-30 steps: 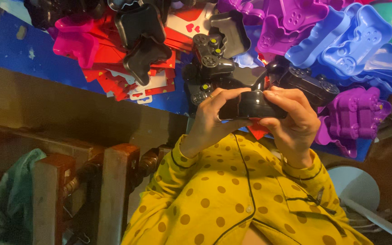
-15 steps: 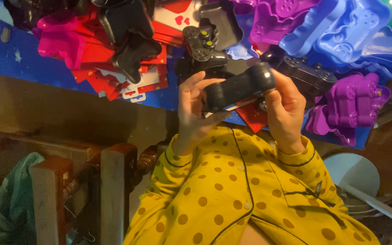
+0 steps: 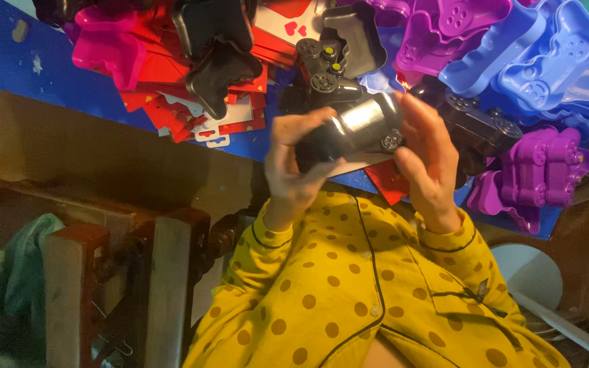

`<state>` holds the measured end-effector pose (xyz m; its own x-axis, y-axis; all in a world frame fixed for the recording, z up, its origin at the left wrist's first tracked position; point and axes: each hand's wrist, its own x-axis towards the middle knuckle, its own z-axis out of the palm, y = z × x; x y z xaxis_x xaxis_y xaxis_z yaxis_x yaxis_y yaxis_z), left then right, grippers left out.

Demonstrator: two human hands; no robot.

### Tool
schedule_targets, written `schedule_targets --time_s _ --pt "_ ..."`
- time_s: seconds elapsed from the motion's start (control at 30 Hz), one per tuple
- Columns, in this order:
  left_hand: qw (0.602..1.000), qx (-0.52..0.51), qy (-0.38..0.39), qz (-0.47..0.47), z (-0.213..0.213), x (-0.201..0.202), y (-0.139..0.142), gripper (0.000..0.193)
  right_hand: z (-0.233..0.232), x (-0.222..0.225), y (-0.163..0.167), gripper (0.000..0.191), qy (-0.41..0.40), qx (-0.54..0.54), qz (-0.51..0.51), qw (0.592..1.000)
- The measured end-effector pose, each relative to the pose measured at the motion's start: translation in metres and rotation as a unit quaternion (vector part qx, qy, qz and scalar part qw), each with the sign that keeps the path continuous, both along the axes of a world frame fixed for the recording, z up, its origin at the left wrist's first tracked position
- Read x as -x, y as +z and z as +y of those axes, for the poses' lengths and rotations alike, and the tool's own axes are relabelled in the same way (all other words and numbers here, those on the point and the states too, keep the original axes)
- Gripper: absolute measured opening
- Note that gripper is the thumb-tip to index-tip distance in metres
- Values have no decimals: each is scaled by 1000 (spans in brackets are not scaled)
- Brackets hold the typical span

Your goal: The person sorts through a pile of colorful plastic molds on a table, picking up and examining several pieces. They handle purple, blue, and black molds, turning them over and inspecting their shapes before placing them back on the table.

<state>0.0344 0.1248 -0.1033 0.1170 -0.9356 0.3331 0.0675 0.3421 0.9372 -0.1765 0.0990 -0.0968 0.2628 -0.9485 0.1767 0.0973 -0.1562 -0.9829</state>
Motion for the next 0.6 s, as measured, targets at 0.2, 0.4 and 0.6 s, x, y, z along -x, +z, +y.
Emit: schedule_targets --time_s 0.2,0.4,0.6 --pt "982 26 147 -118 -27 -16 -6 57 -48 -8 -4 46 -44 131 365 921" --pt "924 102 209 -303 -48 -28 -16 58 -80 -25 -24 44 -14 99 445 890" --pt "914 83 213 -334 -70 -39 -29 56 -100 -27 -29 26 -49 119 462 877"
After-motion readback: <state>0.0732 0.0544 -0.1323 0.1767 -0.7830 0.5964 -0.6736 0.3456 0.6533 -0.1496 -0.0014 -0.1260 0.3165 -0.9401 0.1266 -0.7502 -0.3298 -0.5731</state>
